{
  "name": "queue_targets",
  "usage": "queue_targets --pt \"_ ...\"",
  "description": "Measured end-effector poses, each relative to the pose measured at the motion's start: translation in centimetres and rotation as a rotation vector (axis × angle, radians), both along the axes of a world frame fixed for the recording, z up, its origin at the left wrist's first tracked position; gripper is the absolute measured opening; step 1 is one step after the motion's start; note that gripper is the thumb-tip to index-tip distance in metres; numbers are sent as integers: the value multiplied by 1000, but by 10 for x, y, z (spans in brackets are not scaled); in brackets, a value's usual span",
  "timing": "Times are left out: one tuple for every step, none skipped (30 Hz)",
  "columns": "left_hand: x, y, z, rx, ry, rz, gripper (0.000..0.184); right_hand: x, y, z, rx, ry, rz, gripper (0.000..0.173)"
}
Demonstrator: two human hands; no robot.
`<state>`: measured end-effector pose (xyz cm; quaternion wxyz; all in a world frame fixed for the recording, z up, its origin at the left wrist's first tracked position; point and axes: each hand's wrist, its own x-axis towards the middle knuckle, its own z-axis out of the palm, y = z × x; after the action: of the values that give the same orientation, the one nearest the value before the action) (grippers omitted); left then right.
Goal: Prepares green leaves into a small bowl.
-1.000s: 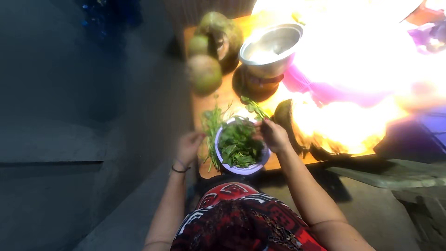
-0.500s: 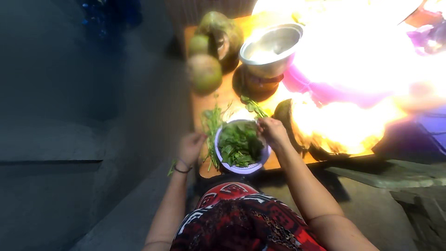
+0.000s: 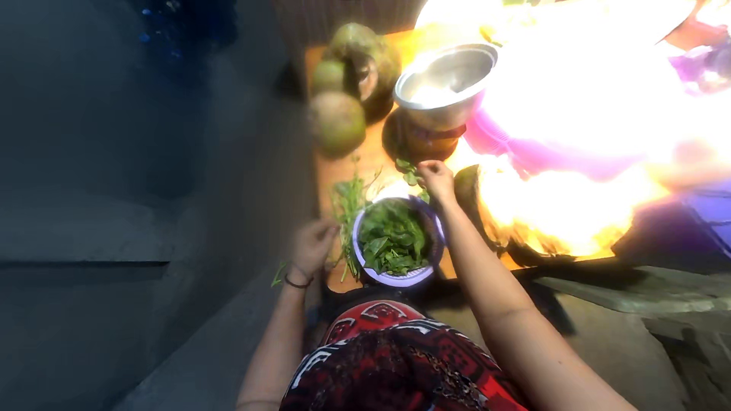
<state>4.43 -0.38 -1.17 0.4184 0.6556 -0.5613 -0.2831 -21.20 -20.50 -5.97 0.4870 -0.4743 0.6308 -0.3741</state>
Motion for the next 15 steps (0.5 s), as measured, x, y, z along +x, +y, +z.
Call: queue_targets --pt "1 2 -2 -2 12 5 16 -4 -2 -3 24 100 128 42" --pt "1 3 -2 -1 27 7 16 -6 -3 -5 42 156 224 49" --pt "0 3 -3 0 40 8 16 -5 -3 -4 57 146 284 47" --pt "-1 3 -3 -1 49 11 16 -4 0 0 76 76 327 37" --pt "-2 2 -4 0 50 9 15 -2 5 8 115 -46 376 29" --pt "-2 2 -4 1 43 2 16 0 12 16 155 -197 438 27" --pt "-2 2 -4 4 35 -10 16 1 18 23 199 -333 536 30" --pt "-2 2 -3 5 27 -20 16 1 23 31 231 -384 643 34" --pt "-2 1 -3 4 16 -27 16 2 28 38 246 -382 718 35" --pt "-2 1 -2 0 7 -30 16 2 33 44 254 -360 776 34" --pt "-2 0 -2 -7 0 -29 17 2 36 50 258 -340 824 33" --pt "-2 0 -2 -17 -6 -24 17 1 39 55 263 -324 875 33" --pt "-2 0 -3 -25 -15 -18 17 0 40 58 264 -311 919 33" --pt "-3 0 -3 -28 -33 -11 17 0 41 61 256 -290 951 33" --pt "-4 0 -4 -27 -50 0 17 0 42 62 235 -259 964 33"
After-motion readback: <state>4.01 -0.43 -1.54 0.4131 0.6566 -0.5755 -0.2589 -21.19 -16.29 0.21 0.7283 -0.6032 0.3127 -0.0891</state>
